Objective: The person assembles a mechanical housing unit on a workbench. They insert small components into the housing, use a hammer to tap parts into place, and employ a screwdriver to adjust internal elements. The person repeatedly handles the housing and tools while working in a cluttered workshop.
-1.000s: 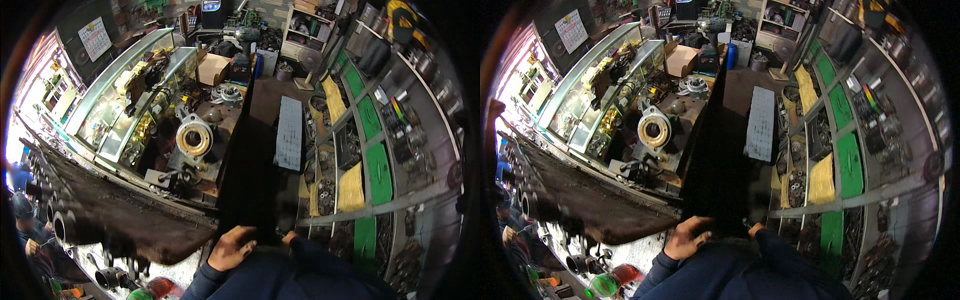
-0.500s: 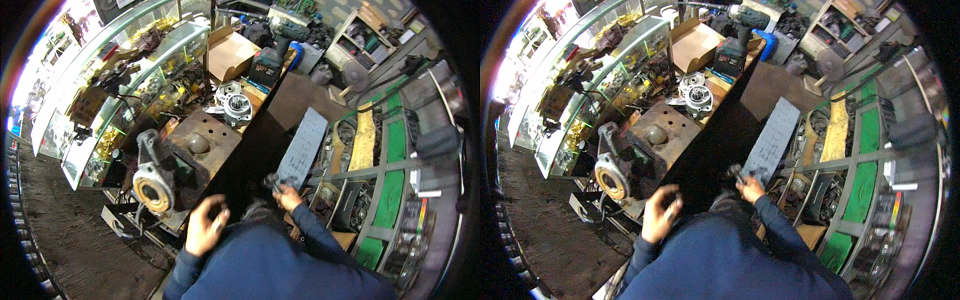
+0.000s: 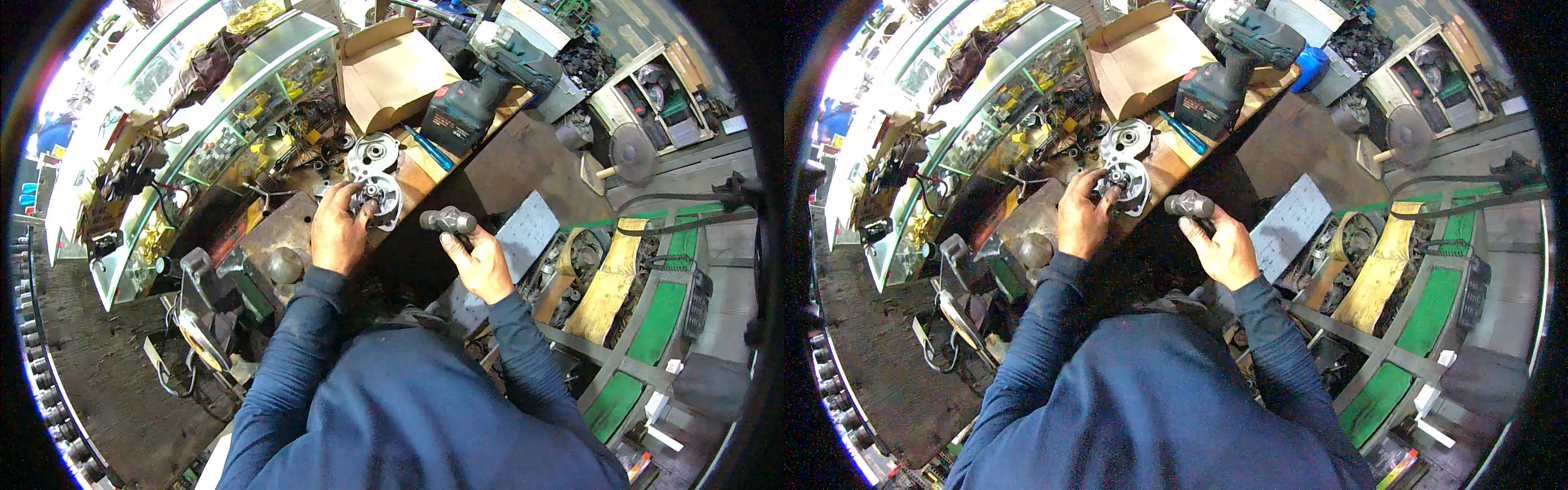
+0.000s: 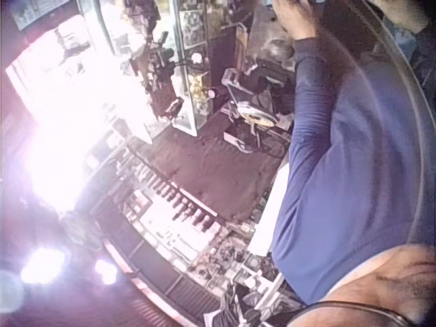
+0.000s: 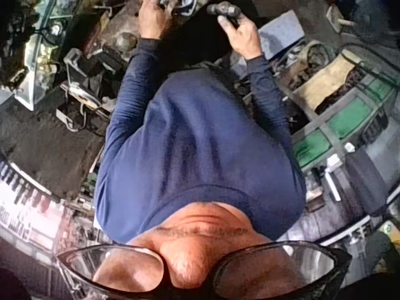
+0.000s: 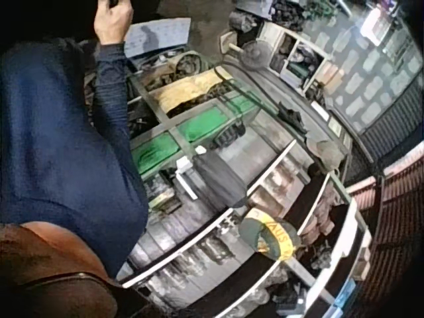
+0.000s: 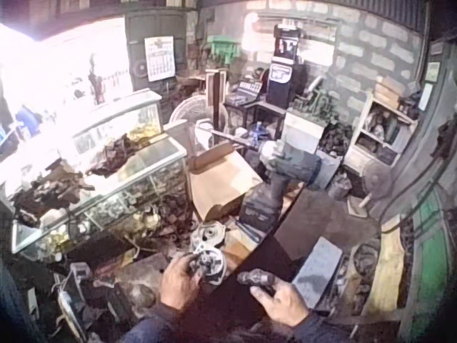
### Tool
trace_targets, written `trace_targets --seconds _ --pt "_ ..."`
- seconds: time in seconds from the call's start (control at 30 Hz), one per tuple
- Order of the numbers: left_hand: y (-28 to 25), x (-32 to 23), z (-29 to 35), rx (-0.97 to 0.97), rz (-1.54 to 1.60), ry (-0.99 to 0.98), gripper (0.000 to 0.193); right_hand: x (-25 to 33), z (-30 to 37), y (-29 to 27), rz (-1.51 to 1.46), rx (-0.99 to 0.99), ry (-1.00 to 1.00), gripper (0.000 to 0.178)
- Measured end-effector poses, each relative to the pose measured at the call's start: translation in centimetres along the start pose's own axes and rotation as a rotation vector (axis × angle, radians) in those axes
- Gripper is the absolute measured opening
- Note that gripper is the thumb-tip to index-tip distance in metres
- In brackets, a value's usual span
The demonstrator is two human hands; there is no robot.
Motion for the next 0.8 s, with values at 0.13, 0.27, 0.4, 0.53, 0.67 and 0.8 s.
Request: trace_targets --seconds 0.13,0.27,0.4,0.53,0.67,0.8 --pt "0.8 1.1 -1.0 0.002 0.138 -0.039 0.031 2.3 -2.3 -0.8 0.173 -0.001 -0.002 0.042" --pt "1.0 1.0 -1.0 -0.010 0.148 -0.032 0.028 3.7 -5.3 0.2 0.211 0.029 -0.025 0.043" --pt "1.3 1.0 -1.3 0.030 0.097 -0.066 0.028 4.2 -8.1 0.5 0.357 0.088 0.006 0.043" --pt "1.2 0.7 -1.4 0.030 0.081 -0.062 0.027 4.7 -10.0 0.5 0.457 0.129 -0.037 0.043" --pt "1.1 0.6 -1.5 0.037 0.116 -0.065 0.027 4.6 -11.5 0.8 0.616 0.201 -0.093 0.044" --pt "1.2 0.8 -1.5 0.031 0.134 -0.073 0.027 5.0 -11.9 1.1 0.633 0.207 -0.166 0.048"
Point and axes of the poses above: each hand's wrist, its own z-axis away from the middle knuckle, its own y-axis out of the palm, x = y × z, the point moved 6 cm from there along -z, towards the middle knuckle, and after that the axes turned 3 degrees about x, right-handed, at the moved point
